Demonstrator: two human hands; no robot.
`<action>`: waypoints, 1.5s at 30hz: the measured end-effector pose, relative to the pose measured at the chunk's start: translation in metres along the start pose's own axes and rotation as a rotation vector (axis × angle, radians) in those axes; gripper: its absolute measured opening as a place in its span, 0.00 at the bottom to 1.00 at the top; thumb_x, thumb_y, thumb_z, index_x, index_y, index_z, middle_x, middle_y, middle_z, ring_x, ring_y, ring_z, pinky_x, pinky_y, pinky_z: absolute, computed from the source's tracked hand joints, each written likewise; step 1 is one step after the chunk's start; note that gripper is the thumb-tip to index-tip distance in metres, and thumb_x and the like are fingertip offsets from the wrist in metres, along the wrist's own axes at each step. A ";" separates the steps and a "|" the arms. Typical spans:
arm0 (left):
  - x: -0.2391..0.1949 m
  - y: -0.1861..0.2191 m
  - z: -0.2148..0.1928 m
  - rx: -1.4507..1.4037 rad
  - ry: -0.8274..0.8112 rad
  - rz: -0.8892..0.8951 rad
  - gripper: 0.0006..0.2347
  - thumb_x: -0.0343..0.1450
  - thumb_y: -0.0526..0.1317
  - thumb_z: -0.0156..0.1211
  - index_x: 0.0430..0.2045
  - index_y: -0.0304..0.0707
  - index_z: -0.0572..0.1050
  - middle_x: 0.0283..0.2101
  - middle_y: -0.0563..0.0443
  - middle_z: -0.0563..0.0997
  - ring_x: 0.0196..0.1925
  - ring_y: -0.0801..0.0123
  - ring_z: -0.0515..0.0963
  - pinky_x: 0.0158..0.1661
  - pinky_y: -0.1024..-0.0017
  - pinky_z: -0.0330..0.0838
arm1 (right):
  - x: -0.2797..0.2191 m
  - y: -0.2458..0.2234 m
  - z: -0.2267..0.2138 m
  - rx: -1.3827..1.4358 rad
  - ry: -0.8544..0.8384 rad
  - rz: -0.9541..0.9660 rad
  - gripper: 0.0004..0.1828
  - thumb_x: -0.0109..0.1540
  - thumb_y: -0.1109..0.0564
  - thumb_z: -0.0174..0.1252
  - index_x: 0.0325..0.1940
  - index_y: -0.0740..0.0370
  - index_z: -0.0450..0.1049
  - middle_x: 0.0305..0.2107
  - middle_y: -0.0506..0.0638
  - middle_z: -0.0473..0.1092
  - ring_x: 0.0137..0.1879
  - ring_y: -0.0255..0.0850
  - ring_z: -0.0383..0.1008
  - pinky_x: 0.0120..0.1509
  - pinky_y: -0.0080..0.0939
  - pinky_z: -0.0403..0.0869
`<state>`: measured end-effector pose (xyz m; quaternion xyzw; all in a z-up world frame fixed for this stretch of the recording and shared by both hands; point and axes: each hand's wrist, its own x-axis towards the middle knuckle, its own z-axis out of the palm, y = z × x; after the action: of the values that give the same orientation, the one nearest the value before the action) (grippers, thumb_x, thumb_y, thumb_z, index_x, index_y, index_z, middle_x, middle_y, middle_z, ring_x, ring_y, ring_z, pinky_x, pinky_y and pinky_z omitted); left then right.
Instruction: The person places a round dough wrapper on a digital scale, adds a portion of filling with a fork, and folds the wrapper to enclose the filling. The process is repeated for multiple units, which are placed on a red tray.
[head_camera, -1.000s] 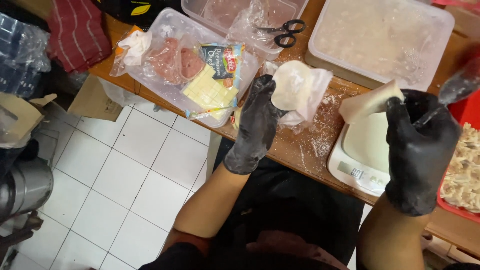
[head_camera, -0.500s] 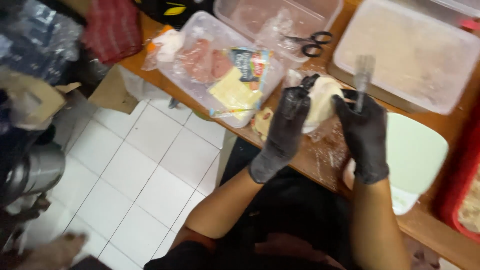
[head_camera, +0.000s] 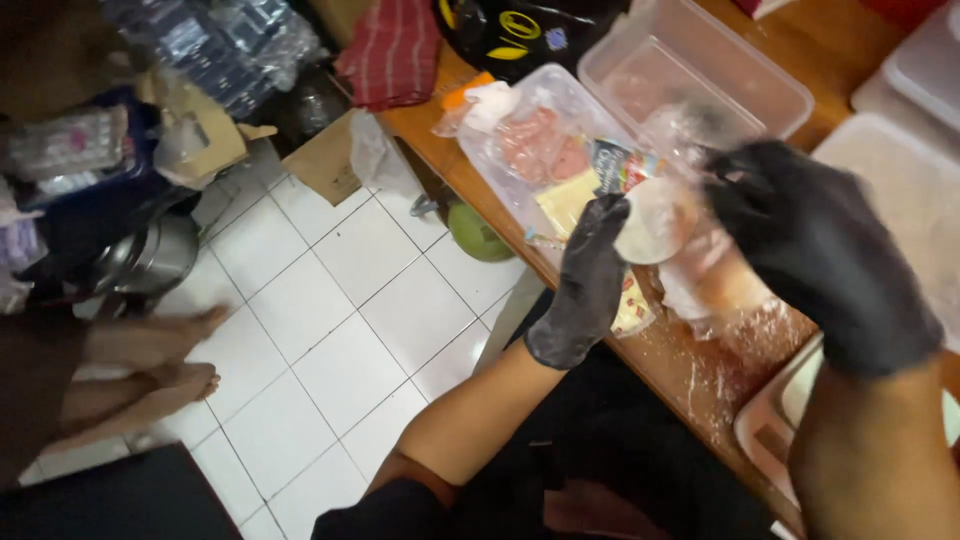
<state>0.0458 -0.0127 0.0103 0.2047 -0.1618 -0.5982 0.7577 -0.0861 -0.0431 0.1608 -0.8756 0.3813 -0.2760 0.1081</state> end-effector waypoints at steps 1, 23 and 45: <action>-0.005 0.011 0.001 -0.082 0.037 -0.007 0.03 0.72 0.38 0.58 0.34 0.43 0.72 0.38 0.54 0.77 0.44 0.71 0.77 0.47 0.73 0.70 | 0.024 -0.004 0.007 0.076 -0.169 -0.128 0.07 0.67 0.63 0.51 0.45 0.69 0.72 0.42 0.61 0.72 0.47 0.51 0.73 0.50 0.48 0.68; -0.023 -0.030 -0.010 -0.240 0.080 -0.170 0.03 0.72 0.36 0.59 0.37 0.45 0.73 0.39 0.61 0.79 0.45 0.80 0.78 0.47 0.82 0.70 | -0.040 0.045 0.037 0.176 -0.038 0.624 0.23 0.82 0.51 0.56 0.34 0.64 0.71 0.27 0.53 0.69 0.34 0.39 0.66 0.42 0.43 0.63; -0.050 -0.032 0.031 -0.133 0.012 -0.368 0.15 0.71 0.32 0.56 0.53 0.31 0.71 0.56 0.39 0.75 0.62 0.54 0.72 0.62 0.61 0.68 | -0.092 0.038 0.025 0.429 0.209 0.912 0.06 0.62 0.56 0.62 0.41 0.59 0.79 0.33 0.42 0.74 0.40 0.28 0.68 0.46 0.32 0.68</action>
<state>-0.0075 0.0260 0.0208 0.1836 -0.0773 -0.7350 0.6482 -0.1465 -0.0029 0.0885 -0.5461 0.6681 -0.3587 0.3561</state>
